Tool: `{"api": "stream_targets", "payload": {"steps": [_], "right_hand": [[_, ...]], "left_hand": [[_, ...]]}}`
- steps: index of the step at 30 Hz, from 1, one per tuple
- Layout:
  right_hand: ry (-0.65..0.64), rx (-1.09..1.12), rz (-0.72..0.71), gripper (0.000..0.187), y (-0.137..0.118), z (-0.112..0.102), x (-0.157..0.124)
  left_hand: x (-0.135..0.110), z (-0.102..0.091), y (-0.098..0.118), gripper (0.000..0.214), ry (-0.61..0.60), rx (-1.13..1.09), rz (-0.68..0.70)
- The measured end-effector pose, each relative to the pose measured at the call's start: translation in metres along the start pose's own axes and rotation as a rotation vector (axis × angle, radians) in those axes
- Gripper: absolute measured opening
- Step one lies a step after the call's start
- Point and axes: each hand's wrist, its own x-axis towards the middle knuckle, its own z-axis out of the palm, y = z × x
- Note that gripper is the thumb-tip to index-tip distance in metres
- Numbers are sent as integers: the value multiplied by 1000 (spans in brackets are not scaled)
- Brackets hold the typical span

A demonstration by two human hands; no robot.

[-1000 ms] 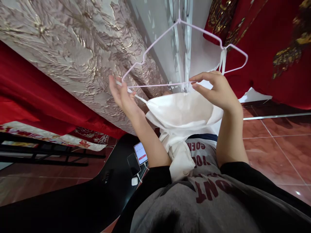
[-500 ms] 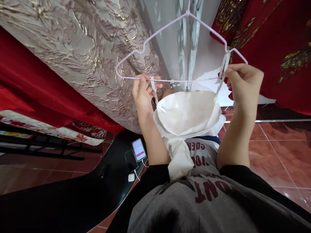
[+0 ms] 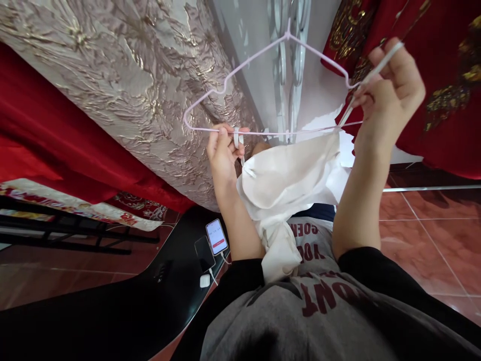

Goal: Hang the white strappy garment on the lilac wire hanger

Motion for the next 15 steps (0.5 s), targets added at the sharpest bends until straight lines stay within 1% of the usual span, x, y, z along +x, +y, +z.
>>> {"api": "stream_targets", "payload": {"steps": [2,4,5,6,7,8,9,11,13,15], "right_hand": [[209,15,-8,45,15,-15,-2],[408,47,-32,36,18,-32,-10],[447,66,-42,33,15,-40,-16],[418,82,-44,31,8,-46,-21],[359,94,-41,28,-1,-48,-26],[253,91,-32,30,-11,-46,-31],[176,62,-47,31,-22,-42,-35],[147,-43,-80,31,-40,-25,-41],[-132,-143,-24,27,-48,-6,-47],[-359,-187,31,23,-48,6,-51]], "left_hand": [[0,1,0,50,11,-5,-11],[1,1,-1,49,24,1,-20],[1,1,-2,49,28,4,-21],[2,1,-3,48,29,6,-19],[2,1,-5,47,26,7,-16],[3,1,-7,47,19,5,-12],[3,1,-8,46,10,1,-6],[3,1,-9,46,-4,-3,10],[2,1,-9,47,-10,-2,26],[1,0,-6,48,-19,-1,33]]}}
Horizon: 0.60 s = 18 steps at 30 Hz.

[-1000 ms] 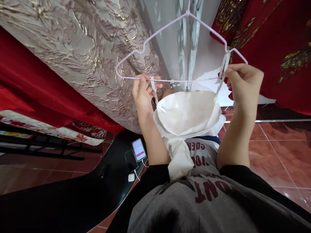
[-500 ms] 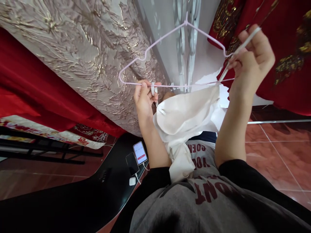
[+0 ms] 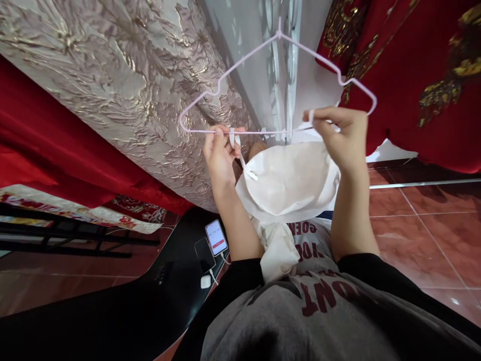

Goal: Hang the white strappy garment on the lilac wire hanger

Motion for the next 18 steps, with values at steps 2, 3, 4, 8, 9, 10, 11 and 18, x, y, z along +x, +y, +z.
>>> {"api": "stream_targets", "payload": {"steps": [2,3,4,8,9,10,11,18], "right_hand": [[-83,8,17,23,6,5,-1],[-101,14,22,23,9,5,-2],[-100,22,22,23,13,3,-2],[-44,15,26,16,20,-6,0],[-29,13,24,17,20,-8,0],[-10,20,17,17,20,-9,1],[11,37,4,16,19,-9,1],[43,62,22,12,17,-6,1]], "left_hand": [[-1,-3,3,44,-31,1,-6],[-1,-5,3,39,-48,0,-11],[0,-8,3,33,-57,-5,-11],[7,-24,-2,26,154,-20,177],[9,-29,-4,34,244,-2,273],[12,-33,-5,40,322,22,376],[14,-37,-5,42,378,48,473],[32,-30,14,49,154,88,595]]}}
